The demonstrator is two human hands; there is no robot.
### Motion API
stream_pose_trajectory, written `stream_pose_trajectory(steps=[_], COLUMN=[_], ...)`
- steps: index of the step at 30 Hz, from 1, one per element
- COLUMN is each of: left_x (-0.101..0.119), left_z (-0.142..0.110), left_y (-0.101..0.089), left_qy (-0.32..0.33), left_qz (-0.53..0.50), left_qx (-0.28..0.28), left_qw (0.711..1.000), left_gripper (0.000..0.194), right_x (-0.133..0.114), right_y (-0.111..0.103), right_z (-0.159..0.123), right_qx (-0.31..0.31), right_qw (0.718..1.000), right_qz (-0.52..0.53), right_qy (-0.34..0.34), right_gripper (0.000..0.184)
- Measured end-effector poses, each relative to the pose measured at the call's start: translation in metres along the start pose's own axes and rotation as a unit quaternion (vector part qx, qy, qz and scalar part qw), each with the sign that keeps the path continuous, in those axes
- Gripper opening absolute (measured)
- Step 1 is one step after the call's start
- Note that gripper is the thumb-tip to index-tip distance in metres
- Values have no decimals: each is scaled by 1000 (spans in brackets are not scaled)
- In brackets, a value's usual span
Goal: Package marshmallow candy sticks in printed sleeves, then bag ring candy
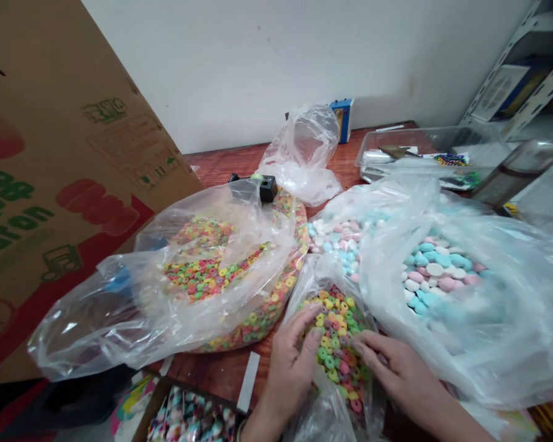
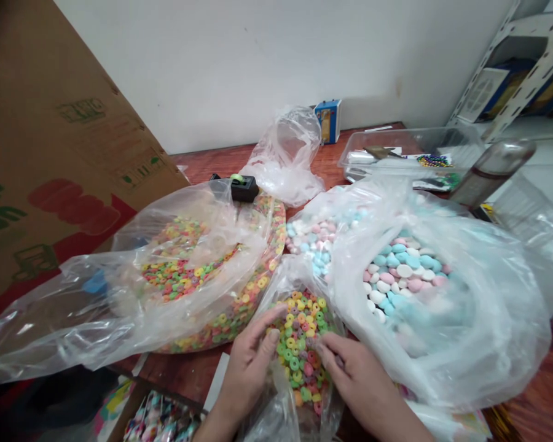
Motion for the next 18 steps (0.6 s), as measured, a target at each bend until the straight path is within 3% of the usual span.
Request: stream_pose_trajectory(steps=[2,4,6,8,10,13,15,18], left_x=[3,1,-10,-26,-41,-48,-43,-36], left_z=[-6,-14,-20,-24,-25,-21,-16,-11], left_y=[-15,-28,-36,-43,-44,-36,-38,-51], left_qy=[52,77,49,-22,-98,-137,-138,-140], left_qz=[134,258,348,376,331,158,39,-78], left_qx=[46,98,124,129,114,84,112,195], left_qw=[989,958,928,917,931,974,983,968], left_gripper=[31,28,35,47,45,28,27,26], right_x=[0,9,18,21,18,11,4,-11], right_y=[4,7,10,11,8,-1,-11,-25], right_z=[-5,-11,-16,-18,-16,-9,-1,20], right_qx=[-24,-48,-73,-80,-63,-8,46,143], right_qw=[985,956,923,898,890,893,904,947], right_qz=[-169,-288,-370,-421,-441,-434,-407,-280], right_qy=[-1,35,76,97,102,121,123,61], right_gripper=[24,24,35,52,55,37,32,36])
Point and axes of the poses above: each hand's wrist, its own z-axis towards the middle knuckle, its own y-axis out of the palm, x = y × z, the point moved 8 cm from there along z, towards the middle knuckle, and after that the axes turned 5 degrees about z, right-handed, at the moved point
